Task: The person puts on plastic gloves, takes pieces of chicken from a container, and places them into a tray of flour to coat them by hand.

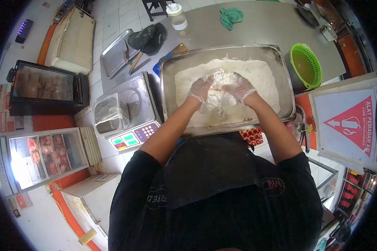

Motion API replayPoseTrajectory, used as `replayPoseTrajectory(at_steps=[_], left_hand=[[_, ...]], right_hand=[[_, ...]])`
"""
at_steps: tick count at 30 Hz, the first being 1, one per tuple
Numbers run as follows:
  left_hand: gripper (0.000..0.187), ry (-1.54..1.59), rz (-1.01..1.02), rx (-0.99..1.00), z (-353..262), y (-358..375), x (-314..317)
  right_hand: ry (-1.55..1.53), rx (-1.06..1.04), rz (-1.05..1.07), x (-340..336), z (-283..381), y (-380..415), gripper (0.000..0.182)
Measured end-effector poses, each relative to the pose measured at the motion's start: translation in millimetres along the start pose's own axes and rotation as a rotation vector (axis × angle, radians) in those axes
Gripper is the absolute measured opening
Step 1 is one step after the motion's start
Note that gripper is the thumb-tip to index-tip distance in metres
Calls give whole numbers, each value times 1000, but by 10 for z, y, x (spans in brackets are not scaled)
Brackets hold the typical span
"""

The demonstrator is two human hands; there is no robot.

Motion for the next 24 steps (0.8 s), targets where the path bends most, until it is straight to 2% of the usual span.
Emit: replayPoseTrajectory(at_steps=[2,3,5,6,8,9,11,12,14,15,17,19,20,21,22,23,24], left_hand=[[45,453,-61,4,-155,150,-119],[45,448,-59,0,-164,212,-125],[44,617,-87,153,-258,323,-197],[44,611,-85,150,-161,316,-203],[45,797,80,101,94,259,-124],[45,793,85,101,173,247,-209],[50,865,436,16,244,281,-151],[50,863,442,15,93,333,-151],[46,1016,53,-668,302,508,-167],[46,1016,54,-663,296,486,-103],[51,758,95,-531,363,328,119],[56,504,121,-405,525,149,370],[58,378,133,-344,613,80,460],[58,386,128,-345,766,-15,543],[57,693,161,-528,991,-90,691],[56,1001,192,-704,1095,-111,799],[56,1007,187,-701,632,69,694]], right_hand=[[181,88,-140,-219,8,82,71],[176,90,-139,-248,-7,105,71],[116,101,-126,-293,-32,139,70],[109,102,-127,-377,44,207,70],[283,-100,101,-388,306,357,68],[279,-97,97,-415,267,329,68],[311,-159,161,-444,154,202,69],[309,-155,157,-487,77,93,69],[431,98,233,-465,-263,-135,73],[434,97,229,-280,-383,-217,73],[377,205,484,324,-655,-265,82],[590,-21,393,511,86,-40,83],[597,-27,397,578,171,-42,83],[569,-133,477,695,277,-13,82],[537,-238,558,786,357,21,82],[544,-243,561,835,297,-51,82],[502,-249,470,860,192,-198,78]])
Point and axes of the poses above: each hand's wrist, its own y-axis away from the middle knuckle, its own x-axis out of the palm, z = x × y, the point moved 7 cm from there along -y, towards the middle knuckle, and after that the axes turned 14 degrees about y, right-handed, at the moved point
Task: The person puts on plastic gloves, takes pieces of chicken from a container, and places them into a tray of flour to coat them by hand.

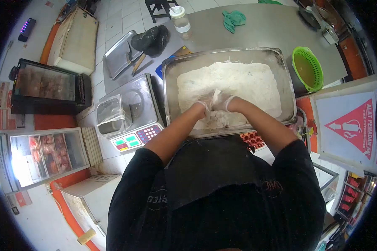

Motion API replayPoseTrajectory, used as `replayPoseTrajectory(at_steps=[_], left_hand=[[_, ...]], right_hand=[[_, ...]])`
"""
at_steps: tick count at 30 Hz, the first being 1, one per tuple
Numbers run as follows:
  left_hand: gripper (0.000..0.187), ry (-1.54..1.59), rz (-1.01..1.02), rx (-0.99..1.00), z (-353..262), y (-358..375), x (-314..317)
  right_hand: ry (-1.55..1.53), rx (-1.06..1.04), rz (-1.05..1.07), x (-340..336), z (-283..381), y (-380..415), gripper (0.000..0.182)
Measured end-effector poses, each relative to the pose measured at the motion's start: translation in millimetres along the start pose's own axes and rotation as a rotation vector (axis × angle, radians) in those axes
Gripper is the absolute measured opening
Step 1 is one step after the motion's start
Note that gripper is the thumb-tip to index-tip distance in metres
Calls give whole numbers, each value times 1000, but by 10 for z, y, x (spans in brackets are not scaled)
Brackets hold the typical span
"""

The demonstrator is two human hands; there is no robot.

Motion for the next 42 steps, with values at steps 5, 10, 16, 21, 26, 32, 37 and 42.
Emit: replayPoseTrajectory(at_steps=[5,10,16,21,26,32,37,42], left_hand=[[44,-61,-63,391,-420,929,223],[35,-61,283,697,-630,768,106],[36,-114,540,484,-724,872,-96],[42,79,45,276,-516,361,-479],[50,-1297,-247,553,-422,-301,-469],[59,-1792,-122,317,-469,-270,-435],[54,-1706,-117,359,-215,20,-257],[45,-1115,111,159,106,-312,-282]], right_hand=[[-220,332,-309,-422,-395,415,64],[-17,448,-280,-581,-706,601,67],[-256,68,-448,-1020,12,1235,69],[65,227,-322,-818,-900,563,69],[4,168,-268,-196,-932,-213,75],[87,6,44,-333,-65,240,64],[319,183,-209,-313,-358,143,60],[422,-68,43,101,30,-71,44]])
Point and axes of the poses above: each hand's wrist, its own y-axis away from the middle knuckle, its own x-axis out of the palm, z = x × y, the point moved 7 cm from there along -y, towards the middle knuckle, and after that the axes turned 14 degrees about y, right-handed, at the moved point
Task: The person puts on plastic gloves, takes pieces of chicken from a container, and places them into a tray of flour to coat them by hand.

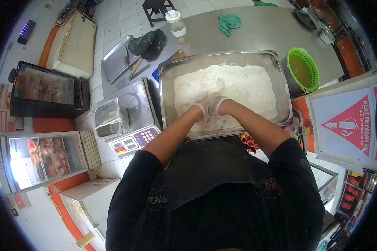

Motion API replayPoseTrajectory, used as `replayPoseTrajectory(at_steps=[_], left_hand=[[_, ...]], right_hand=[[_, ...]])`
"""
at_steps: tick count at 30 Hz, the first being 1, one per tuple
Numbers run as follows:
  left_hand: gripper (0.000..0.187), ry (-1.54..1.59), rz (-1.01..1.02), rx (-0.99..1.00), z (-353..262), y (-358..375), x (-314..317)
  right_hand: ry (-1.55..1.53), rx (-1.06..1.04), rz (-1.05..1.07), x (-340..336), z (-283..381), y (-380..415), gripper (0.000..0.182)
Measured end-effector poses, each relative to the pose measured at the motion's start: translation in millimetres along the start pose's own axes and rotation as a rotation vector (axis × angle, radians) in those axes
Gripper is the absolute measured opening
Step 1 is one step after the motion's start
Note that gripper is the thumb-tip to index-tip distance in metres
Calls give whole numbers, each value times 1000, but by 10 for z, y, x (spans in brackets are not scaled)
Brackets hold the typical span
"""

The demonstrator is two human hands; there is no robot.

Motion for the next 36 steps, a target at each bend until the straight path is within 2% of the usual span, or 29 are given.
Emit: replayPoseTrajectory(at_steps=[2,3,4,6,7,8,9,10,12,13,15,16,18,19,21,22,25,26,27,28,29,30,31,32,34,35,36], left_hand=[[40,1283,-7,5,-3,-167,106],[40,1286,-6,10,-54,-128,58],[35,1230,-33,-6,-59,-73,-43],[31,1179,-62,-37,-298,297,-164],[32,982,-211,-7,-431,499,-305],[33,777,-352,26,-515,608,-469],[39,612,-461,305,-243,242,-692],[39,610,-456,302,-282,352,-737],[53,78,-307,205,-554,689,-727],[53,73,-304,204,-602,753,-776],[53,-136,-319,95,-596,766,-903],[53,-138,-321,95,-503,629,-981],[51,313,-575,196,-68,281,-1268],[51,318,-578,198,-126,254,-1190],[56,570,-688,-89,-93,164,-925],[56,575,-686,-84,-77,45,-880],[65,658,-511,82,95,-470,-827],[65,661,-507,70,110,-321,-786],[66,476,-423,92,-48,-25,-727],[68,291,-340,121,-274,211,-689],[68,296,-339,118,-438,359,-699],[68,-121,-274,38,-580,475,-663],[69,-534,-197,-43,-601,524,-617],[69,-525,-197,-45,59,170,-632],[59,-946,63,13,1021,-808,-460],[59,-949,55,18,776,-445,-303],[54,-901,118,193,256,-139,-30]], right_hand=[[-106,37,-32,-216,-43,147,41],[-217,68,-64,-294,-83,171,40],[-215,66,-62,-239,-193,135,40],[-238,128,-298,-129,-541,110,37],[-248,124,-291,-144,-524,233,37],[-313,236,-391,-361,-568,506,38],[-376,352,-492,-549,-629,729,40],[-380,356,-491,-625,-634,808,40],[-397,390,-342,-607,-666,861,44],[-402,393,-345,-528,-732,871,44],[-234,20,-425,-512,-585,867,47],[-233,19,-428,-496,-659,824,47],[-95,351,-252,-513,-955,763,53],[-89,348,-251,-429,-1065,575,53],[-134,464,-523,-166,-1375,176,51],[-127,466,-521,-85,-1301,92,51],[10,452,-466,-115,-877,-145,49],[-82,324,-311,-107,-718,-149,49],[-172,195,-157,-95,-569,-104,48],[-175,194,-153,-206,-541,23,48],[-211,193,-138,-301,-529,183,50],[-243,190,-123,-311,-564,282,52],[278,-114,-189,13,-740,91,59],[280,-120,-182,27,-696,120,59],[-566,409,138,194,-803,401,62],[-563,314,190,-107,-410,642,64],[-553,319,178,-2,-310,557,64]])
Point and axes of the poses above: each hand's wrist, its own y-axis away from the middle knuckle, its own x-axis out of the palm, z = x × y, the point moved 7 cm from there along -y, towards the middle knuckle, and after that the axes turned 14 degrees about y, right-handed, at the moved point
